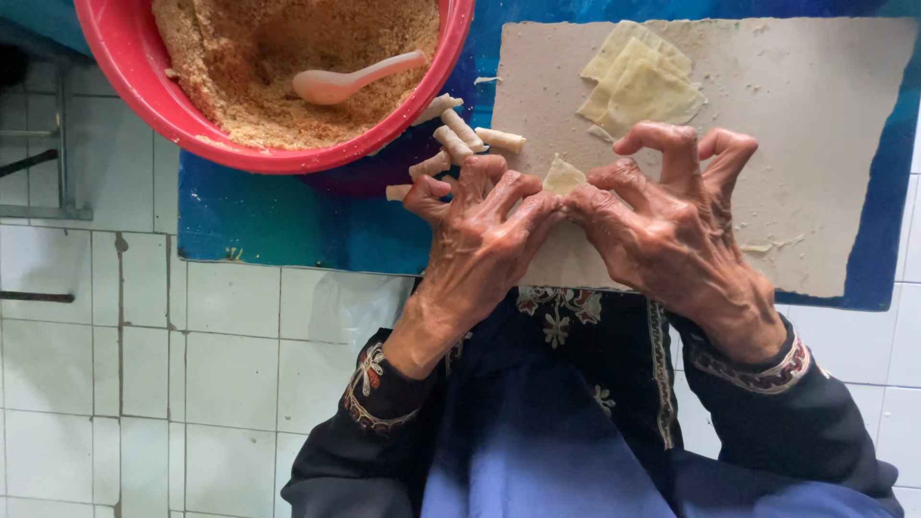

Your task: The person sits with a board on their lap, places a spoonful of brown filling from a red bowl onto a square pastry wrapper, then folds and rolls the wrapper around the filling by hand, setting the finished roll aside and repeating with more wrappers.

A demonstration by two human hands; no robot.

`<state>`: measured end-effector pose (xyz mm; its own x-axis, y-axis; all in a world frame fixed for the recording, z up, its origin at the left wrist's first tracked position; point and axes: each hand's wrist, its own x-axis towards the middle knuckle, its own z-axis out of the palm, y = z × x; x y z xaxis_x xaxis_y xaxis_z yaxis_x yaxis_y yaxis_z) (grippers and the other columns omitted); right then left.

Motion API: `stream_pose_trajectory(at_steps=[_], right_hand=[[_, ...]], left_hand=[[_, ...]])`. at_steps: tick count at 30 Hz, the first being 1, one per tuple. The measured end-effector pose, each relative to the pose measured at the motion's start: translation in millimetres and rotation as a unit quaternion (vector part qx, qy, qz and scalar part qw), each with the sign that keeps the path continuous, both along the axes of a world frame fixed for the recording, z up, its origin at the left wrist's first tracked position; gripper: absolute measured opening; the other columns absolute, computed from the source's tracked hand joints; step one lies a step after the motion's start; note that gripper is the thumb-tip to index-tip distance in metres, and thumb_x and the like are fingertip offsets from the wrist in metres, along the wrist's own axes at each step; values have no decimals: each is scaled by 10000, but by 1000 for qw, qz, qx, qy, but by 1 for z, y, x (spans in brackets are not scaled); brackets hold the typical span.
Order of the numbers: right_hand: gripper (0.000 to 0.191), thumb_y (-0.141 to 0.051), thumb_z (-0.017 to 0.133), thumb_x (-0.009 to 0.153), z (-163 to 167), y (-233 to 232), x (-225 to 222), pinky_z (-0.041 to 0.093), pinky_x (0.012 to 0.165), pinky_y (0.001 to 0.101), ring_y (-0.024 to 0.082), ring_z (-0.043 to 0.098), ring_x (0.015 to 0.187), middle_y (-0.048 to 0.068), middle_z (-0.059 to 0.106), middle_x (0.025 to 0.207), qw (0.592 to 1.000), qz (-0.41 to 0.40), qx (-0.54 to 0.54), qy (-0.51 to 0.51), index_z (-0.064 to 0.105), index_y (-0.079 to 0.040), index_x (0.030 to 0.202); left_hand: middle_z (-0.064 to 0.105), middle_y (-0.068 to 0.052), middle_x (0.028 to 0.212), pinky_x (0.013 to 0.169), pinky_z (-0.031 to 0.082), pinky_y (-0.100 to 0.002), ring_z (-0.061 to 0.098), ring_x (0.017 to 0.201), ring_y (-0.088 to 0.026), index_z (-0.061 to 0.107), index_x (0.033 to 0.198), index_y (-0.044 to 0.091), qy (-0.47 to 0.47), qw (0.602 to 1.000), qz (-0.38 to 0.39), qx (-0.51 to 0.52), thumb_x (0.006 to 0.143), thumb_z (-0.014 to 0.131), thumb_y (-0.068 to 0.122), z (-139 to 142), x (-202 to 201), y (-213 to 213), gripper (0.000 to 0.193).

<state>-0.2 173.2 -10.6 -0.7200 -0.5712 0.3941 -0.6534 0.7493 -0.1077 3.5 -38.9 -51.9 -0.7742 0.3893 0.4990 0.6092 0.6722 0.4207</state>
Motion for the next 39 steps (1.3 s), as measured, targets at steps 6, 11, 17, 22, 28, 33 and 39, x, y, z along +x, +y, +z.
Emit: stream_pose_trajectory(at_steps=[6, 11, 17, 22, 28, 33, 39], right_hand=[[171, -205, 828, 903, -4, 4, -4, 256, 959, 530, 237, 516, 1248, -85, 733, 1057, 1000, 12, -14, -25, 782, -213, 1068], [184, -188, 802, 886, -2, 6, -14, 257, 958, 520, 231, 509, 1265, -87, 730, 1018, 998, 26, -2, -63, 796, -246, 1061], [190, -263, 797, 884, 1, 9, -29, 257, 965, 518, 246, 515, 1251, -23, 724, 1021, 989, 37, -24, -143, 769, -170, 1047], [174, -283, 829, 885, 5, 6, -28, 261, 1000, 512, 253, 493, 1290, -50, 717, 1059, 993, 34, -37, -110, 774, -230, 1042], [208, -321, 869, 898, 4, -3, -2, 231, 982, 534, 259, 465, 1241, -107, 715, 1079, 999, -31, -6, -11, 789, -252, 1077], [192, -285, 837, 966, 0, -6, -2, 227, 1005, 538, 267, 439, 1274, -89, 704, 1135, 999, -32, -9, 16, 790, -242, 1147], [188, -245, 810, 956, 1, -5, -5, 230, 996, 548, 262, 456, 1297, -62, 705, 1122, 999, -30, -12, -26, 784, -161, 1122]], left_hand=[[660, 29, 1050, 908, 269, -527, 551, 1111, -240, 717, 1021, 170, -8, 1000, 22, -20, 941, 767, 247, 6, 4, -1, 121], [661, 59, 1090, 931, 256, -525, 558, 1127, -211, 720, 1115, 174, -11, 999, 45, -12, 957, 754, 234, 6, 5, 2, 173], [662, 35, 1021, 899, 354, -476, 560, 1120, -228, 733, 1087, 156, 25, 999, 11, -35, 892, 774, 199, 8, 6, -2, 204], [660, 70, 1005, 829, 344, -484, 567, 1115, -199, 774, 1054, 187, 59, 996, 36, -64, 793, 754, 101, 6, 3, 0, 275], [672, 57, 1015, 799, 337, -477, 557, 1098, -208, 792, 1044, 139, 50, 995, 51, -75, 785, 754, 144, 1, 3, 1, 263], [665, 33, 1072, 852, 352, -476, 547, 1149, -226, 779, 1079, 145, 44, 997, 39, -43, 872, 794, 189, 3, 4, 1, 212], [680, 102, 1073, 855, 329, -505, 563, 1143, -179, 784, 1054, 212, 78, 991, 85, -72, 872, 790, 179, 8, 4, 4, 185]])
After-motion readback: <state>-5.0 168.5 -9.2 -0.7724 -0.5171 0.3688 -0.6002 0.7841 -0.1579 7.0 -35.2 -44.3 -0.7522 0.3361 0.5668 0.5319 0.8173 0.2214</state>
